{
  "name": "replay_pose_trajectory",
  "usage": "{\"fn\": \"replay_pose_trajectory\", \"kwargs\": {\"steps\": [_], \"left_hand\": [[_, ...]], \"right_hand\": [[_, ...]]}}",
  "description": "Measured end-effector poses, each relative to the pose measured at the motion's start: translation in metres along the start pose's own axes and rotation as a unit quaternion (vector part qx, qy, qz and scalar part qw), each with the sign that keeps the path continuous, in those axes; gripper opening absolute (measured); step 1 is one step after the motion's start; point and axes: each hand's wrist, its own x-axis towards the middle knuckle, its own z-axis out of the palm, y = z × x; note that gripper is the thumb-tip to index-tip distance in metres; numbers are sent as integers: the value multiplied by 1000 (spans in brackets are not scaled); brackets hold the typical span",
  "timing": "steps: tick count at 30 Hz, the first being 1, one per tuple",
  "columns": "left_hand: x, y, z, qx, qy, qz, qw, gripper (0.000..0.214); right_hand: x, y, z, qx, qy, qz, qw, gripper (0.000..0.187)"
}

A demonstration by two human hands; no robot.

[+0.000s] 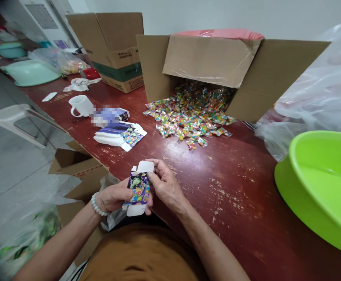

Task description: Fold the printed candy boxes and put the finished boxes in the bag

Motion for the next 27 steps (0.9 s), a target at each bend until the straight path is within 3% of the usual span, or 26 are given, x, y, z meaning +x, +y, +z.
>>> {"fn": "replay_pose_trajectory", "kwargs": {"steps": [5,9,15,22,27], "left_hand": [[8,-4,8,7,16,52,998,51],[9,0,16,50,4,64,997,51],[9,3,17,64,22,45,997,61],[10,1,14,81,84,28,993,49],[17,-5,20,85,211,43,973,35]], "right_hand": [[-12,-9,3,31,-58,53,996,75],[-16,-13,5,41,-46,50,997,84],[-18,-15,5,43,-25,26,998,84],[-19,-12,4,40,0,-8,999,79],[-14,-10,4,17,69,10,997,40]]}}
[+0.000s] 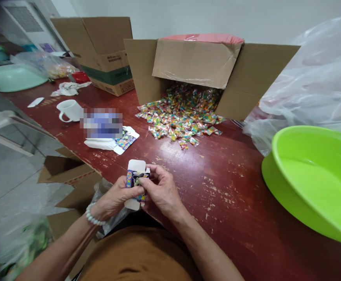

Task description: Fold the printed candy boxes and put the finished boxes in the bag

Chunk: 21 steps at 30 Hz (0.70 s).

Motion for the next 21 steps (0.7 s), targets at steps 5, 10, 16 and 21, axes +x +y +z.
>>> {"fn": "replay_pose_trajectory", "kwargs": {"steps": [5,10,16,21], "left_hand": [[1,5,11,48,48,72,995,35],[-1,-3,19,26,108,157,981,69],[0,-6,18,45,100,185,977,49],[-1,3,15,20,56,125,990,31]], "right_hand": [[9,-1,-8,-20,102,-49,993,39],[7,0,-12,4,113,-40,993,42],[2,9,-13,-31,115,-105,987,23],[6,3,-29,-86,70,-67,992,24]]}}
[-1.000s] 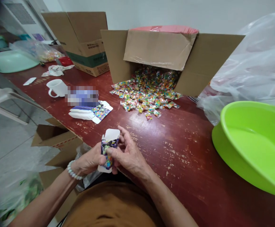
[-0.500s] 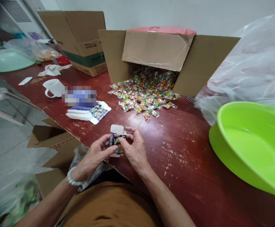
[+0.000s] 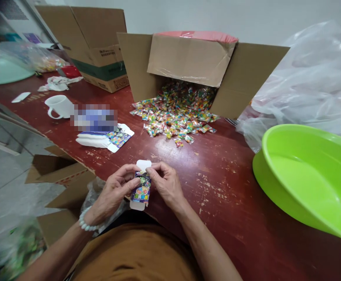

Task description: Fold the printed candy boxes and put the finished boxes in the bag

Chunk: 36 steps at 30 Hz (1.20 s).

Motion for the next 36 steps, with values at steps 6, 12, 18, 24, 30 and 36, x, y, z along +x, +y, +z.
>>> {"fn": "replay_pose_trajectory", "kwargs": {"steps": [6,12,18,24,30,36], "left_hand": [[0,2,3,12,-7,-3,1000,25],[0,-6,4,-124,-42,-103,986,57],[2,-13,11,-143,-49,-207,967,56],[7,-19,19,-89,-24,-182,979,69],[10,-22,17,-15,-16,-133,991,75],[13,-26,11,-16,-27,-120,992,69]], "right_hand": [[8,-3,-8,98,-28,76,992,41],[-1,-1,-4,29,-16,10,999,27],[-5,-4,-9,-82,-75,-10,994,25],[6,-9,-10,-131,-71,8,989,15],[10,-16,-5,21,-60,96,993,22],[7,-11,-3,-37,-19,53,998,20]]}}
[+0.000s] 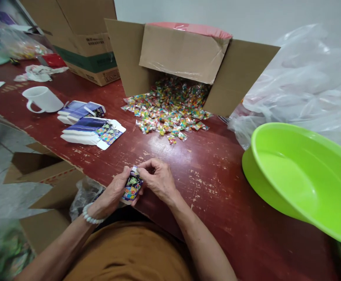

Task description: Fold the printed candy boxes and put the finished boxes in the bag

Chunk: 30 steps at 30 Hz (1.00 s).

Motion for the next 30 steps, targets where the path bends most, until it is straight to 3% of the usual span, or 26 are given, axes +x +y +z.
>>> {"fn": "replay_pose_trajectory", "kwargs": {"steps": [6,12,16,18,20,22,23,27,30], "left_hand": [[1,2,-3,15,-15,0,1000,72],[3,2,-5,20,19,10,1000,68],[8,7,-2,-31,35,18,999,58],[12,13,-1,-74,34,27,996,48],[14,19,-4,-99,41,23,994,46],[14,23,-11,-106,55,10,993,48],[14,23,-16,-104,63,5,993,49],[9,20,-38,-48,87,2,995,57],[7,21,-50,-26,89,-6,996,62]], "right_hand": [[3,-2,-3,5,-21,21,1000,22],[-8,6,-1,-81,-76,-161,981,16],[15,13,-16,-170,-88,-181,965,19],[40,15,-33,-248,-26,-189,950,22],[68,16,-51,-370,94,-191,904,28],[91,20,-66,-468,129,-162,859,39],[99,23,-71,-483,132,-156,851,38],[111,32,-80,-472,135,-147,859,26],[96,28,-77,-431,148,-132,880,26]]}}
